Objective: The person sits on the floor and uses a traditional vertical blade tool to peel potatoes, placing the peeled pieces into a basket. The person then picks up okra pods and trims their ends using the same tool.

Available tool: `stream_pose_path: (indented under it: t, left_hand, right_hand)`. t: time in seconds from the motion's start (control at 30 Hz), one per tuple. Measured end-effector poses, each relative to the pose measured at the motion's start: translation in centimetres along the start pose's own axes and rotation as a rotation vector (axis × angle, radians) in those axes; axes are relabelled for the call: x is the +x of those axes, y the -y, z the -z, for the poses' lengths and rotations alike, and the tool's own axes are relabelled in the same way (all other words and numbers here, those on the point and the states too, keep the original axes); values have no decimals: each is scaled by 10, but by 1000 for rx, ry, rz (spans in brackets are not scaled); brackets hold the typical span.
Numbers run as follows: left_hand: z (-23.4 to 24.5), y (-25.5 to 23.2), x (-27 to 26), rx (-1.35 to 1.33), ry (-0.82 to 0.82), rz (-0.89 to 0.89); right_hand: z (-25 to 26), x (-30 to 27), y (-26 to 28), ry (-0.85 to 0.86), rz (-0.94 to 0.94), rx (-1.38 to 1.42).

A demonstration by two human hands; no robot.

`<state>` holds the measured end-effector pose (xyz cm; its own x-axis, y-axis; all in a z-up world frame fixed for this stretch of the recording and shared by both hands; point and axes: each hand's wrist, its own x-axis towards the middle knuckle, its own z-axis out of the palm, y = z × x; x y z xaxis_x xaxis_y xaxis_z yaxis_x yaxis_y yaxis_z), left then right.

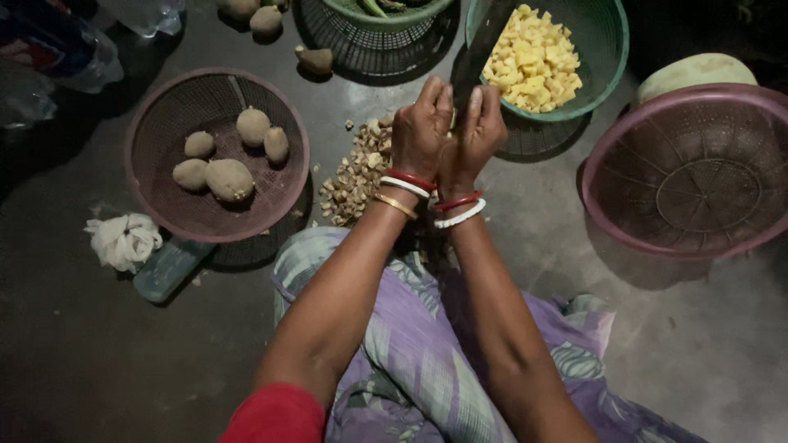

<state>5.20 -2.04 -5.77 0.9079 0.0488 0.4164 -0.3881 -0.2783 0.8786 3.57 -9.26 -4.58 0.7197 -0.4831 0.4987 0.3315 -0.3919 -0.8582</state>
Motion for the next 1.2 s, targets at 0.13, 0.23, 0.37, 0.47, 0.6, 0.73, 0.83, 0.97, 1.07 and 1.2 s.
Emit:
stream_pose_path:
  t: [0.13, 0.23, 0.37, 0.47, 0.6, 0.73, 0.83, 0.97, 1.07, 1.2]
  left_hand:
    - [-2, -1, -1, 42, -28, 25]
    - [5, -16, -8, 33, -18, 46]
    - [18, -43, -30, -53, -46, -2]
    - [27, -62, -37, -10, -54, -17]
    - [35, -77, -36, 68, -83, -74]
    - [36, -80, -38, 46, -72, -11]
    - [35, -73, -38, 58, -63, 11]
    - [24, -54, -29, 77, -66, -147]
    - [12, -37, -23, 10, 10, -129]
    - [-1, -16, -14, -119, 97, -77]
  right_hand:
    - [1, -2, 3, 18, -37, 123]
    - [10, -7, 17, 21, -39, 98]
    - [25, -24, 38, 56, -53, 316]
    - [35, -34, 54, 70, -143, 354]
    - [38, -38, 67, 75, -214, 418]
    - [37, -40, 66, 53, -231, 548]
    - [36, -41, 63, 63, -208, 505]
    - [36, -37, 56, 60, -212, 514]
    - [30, -29, 49, 64, -171, 421]
    - [23, -15, 39, 60, -106, 278]
